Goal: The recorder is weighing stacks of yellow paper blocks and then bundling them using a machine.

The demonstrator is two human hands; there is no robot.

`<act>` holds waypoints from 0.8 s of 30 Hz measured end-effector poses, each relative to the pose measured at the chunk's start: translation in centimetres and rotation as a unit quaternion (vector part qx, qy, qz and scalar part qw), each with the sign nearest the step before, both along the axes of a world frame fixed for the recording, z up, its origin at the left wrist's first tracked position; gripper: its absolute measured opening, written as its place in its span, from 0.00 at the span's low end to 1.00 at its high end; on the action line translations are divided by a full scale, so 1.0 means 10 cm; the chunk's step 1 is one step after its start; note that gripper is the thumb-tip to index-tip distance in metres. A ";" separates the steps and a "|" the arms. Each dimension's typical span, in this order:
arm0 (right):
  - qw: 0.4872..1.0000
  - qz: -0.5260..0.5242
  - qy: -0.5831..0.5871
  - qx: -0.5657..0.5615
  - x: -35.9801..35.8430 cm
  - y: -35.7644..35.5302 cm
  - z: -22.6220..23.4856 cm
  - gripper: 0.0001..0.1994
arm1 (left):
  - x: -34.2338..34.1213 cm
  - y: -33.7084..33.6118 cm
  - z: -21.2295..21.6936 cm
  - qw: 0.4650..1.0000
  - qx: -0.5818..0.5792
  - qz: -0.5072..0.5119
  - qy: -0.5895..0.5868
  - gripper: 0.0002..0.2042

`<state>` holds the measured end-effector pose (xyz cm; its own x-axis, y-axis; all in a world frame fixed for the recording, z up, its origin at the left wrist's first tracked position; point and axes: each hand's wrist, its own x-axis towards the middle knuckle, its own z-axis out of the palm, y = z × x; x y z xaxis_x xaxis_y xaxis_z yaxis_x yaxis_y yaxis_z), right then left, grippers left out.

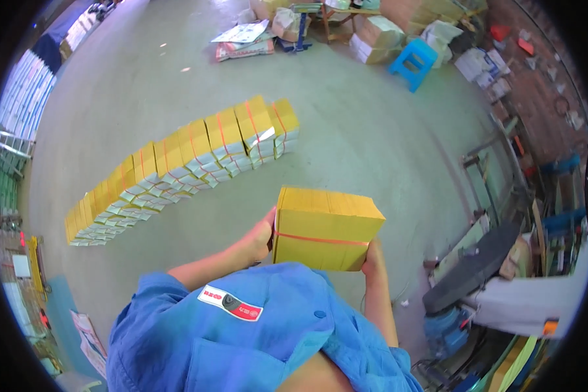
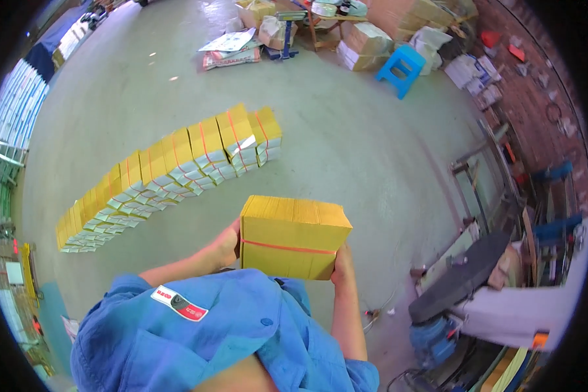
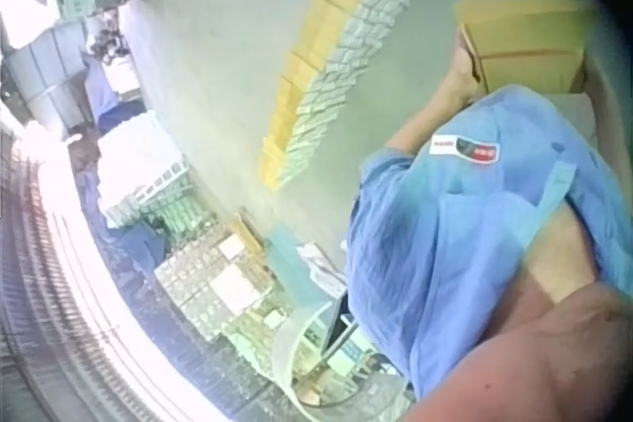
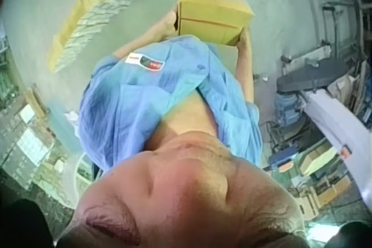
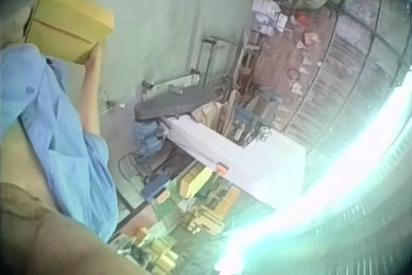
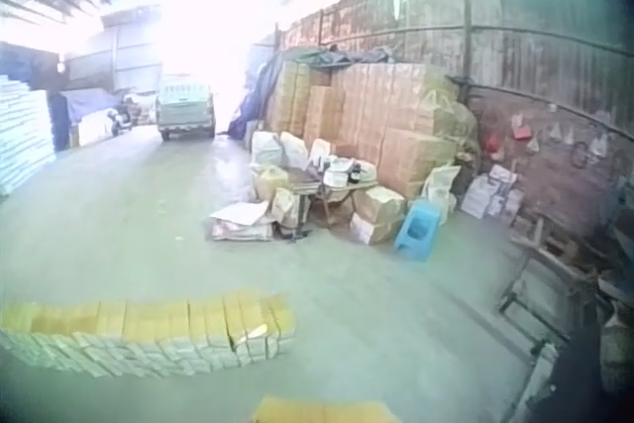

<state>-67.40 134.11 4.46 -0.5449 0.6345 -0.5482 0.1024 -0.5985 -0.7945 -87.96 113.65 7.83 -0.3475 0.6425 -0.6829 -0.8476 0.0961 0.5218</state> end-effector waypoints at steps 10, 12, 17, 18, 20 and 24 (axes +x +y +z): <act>0.953 0.278 -0.082 0.090 -2.68 2.06 0.18 0.22 | -1.25 1.38 -0.63 0.970 -0.070 0.218 -0.082 0.19; 0.942 0.306 -0.093 0.099 -3.32 2.29 0.03 0.22 | -1.52 1.58 -0.88 0.956 -0.044 0.269 -0.105 0.19; 0.857 0.495 -0.124 0.065 -4.48 2.94 -0.50 0.24 | -1.99 2.08 -1.24 0.924 -0.029 0.347 -0.159 0.21; 0.853 0.502 -0.126 0.059 -4.72 3.02 -0.61 0.24 | -2.10 2.21 -1.41 0.923 -0.051 0.345 -0.160 0.22; 0.833 0.529 -0.154 0.049 -5.14 3.15 -0.82 0.24 | -2.25 2.42 -1.59 0.916 -0.078 0.351 -0.174 0.24; 0.755 0.599 -0.258 0.069 -6.01 3.40 -1.32 0.23 | -2.56 2.95 -1.83 0.868 -0.047 0.417 -0.266 0.23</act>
<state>-127.52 168.06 -8.72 -0.5101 -0.0734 -0.8570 0.8213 0.2544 -0.5107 -113.59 143.17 -10.47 -0.2852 0.2523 -0.9247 -0.7618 -0.6451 0.0589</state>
